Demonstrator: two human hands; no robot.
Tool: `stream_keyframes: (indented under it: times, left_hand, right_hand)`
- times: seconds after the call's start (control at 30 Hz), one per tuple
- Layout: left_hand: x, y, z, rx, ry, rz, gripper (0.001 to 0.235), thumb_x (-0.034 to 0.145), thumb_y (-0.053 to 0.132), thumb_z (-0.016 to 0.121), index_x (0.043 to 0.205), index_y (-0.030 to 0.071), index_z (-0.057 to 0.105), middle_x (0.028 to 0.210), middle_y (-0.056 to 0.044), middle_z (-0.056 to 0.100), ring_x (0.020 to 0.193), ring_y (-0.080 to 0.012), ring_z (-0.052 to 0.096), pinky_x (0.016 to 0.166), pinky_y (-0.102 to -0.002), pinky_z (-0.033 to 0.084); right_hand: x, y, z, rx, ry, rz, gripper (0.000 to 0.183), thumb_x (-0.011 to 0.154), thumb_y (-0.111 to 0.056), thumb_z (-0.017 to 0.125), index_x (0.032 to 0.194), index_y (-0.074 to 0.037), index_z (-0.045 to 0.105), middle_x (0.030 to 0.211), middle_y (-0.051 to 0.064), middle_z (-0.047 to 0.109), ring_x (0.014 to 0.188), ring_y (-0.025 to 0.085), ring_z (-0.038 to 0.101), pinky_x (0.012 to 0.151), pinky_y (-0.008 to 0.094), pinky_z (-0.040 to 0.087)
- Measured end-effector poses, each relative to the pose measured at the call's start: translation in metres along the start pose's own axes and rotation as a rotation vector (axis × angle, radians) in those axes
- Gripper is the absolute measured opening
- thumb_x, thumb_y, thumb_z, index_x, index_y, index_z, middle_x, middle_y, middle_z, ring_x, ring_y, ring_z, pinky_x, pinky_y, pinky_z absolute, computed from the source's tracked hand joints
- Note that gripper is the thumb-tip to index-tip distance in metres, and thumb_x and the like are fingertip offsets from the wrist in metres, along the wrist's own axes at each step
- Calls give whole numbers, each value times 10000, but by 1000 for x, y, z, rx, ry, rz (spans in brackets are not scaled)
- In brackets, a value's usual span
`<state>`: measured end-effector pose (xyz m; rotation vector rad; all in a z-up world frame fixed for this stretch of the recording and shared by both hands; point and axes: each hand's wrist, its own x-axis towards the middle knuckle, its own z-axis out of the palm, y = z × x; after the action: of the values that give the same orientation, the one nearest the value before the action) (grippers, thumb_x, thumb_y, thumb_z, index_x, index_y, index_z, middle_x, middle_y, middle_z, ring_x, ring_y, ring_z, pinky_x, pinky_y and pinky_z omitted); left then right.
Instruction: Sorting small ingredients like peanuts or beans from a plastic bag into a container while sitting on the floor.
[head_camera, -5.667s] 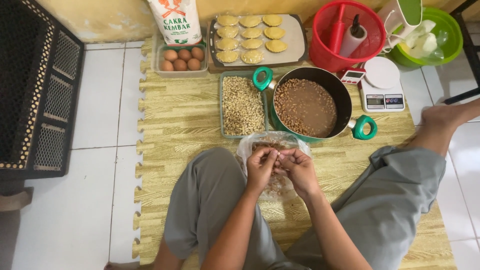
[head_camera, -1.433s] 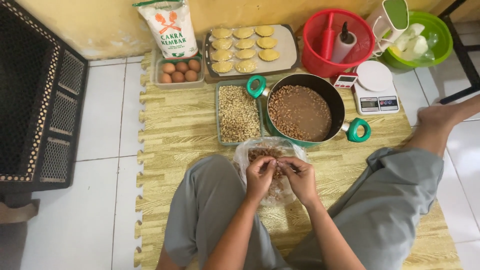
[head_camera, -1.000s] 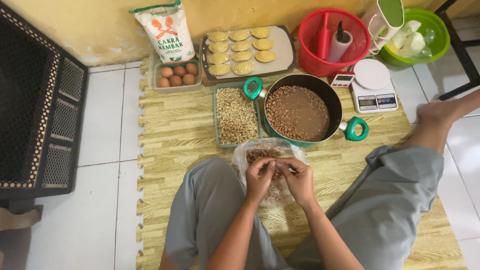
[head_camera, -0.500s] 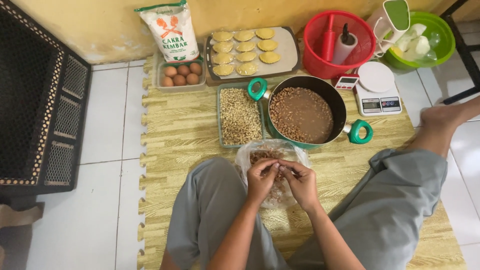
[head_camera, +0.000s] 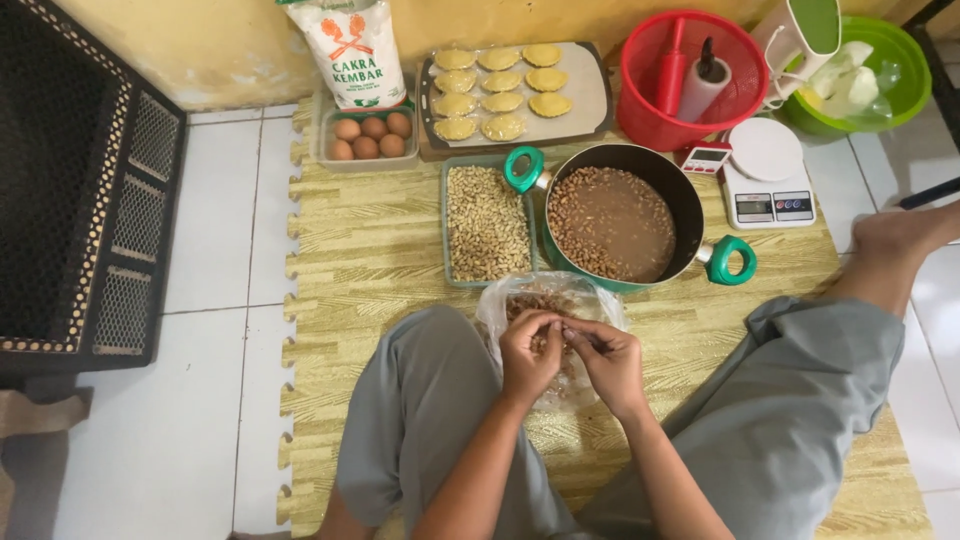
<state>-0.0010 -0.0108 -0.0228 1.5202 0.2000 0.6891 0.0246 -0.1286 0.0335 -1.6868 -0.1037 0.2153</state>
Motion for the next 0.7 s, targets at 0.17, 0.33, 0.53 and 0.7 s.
stream_keyframes:
  times: [0.17, 0.33, 0.53, 0.7]
  left_hand:
    - [2, 11, -1, 12, -17, 11, 118, 899, -49, 675, 914, 13, 774, 822, -134, 723, 763, -291, 742, 664, -349, 583]
    - [0, 4, -2, -31, -41, -6, 79, 935, 5, 696, 934, 6, 776, 841, -136, 724, 779, -283, 741, 690, -359, 582]
    - [-5, -8, -1, -74, -48, -122, 99, 970, 24, 672, 921, -5, 753, 797, -142, 700, 762, -249, 725, 709, -352, 579]
    - [-10, 4, 2, -95, -53, -240, 127, 1005, 98, 662, 975, -1, 735, 835, -146, 700, 843, -211, 689, 760, -371, 556]
  right_hand:
    - [1, 2, 0, 39, 21, 39, 188, 877, 31, 775, 1049, -29, 821, 833, 121, 795, 798, 100, 687, 764, 302, 619]
    - [1, 3, -1, 79, 37, 66, 185, 892, 36, 758, 1070, 5, 798, 827, 122, 780, 779, 108, 684, 774, 295, 615]
    - [5, 19, -2, 165, 26, 119, 183, 912, 29, 745, 1093, 35, 775, 836, 163, 774, 753, 173, 735, 727, 328, 648]
    - [8, 34, -3, 259, 31, 221, 180, 945, 5, 712, 1118, 44, 739, 873, 154, 761, 777, 188, 753, 720, 328, 663]
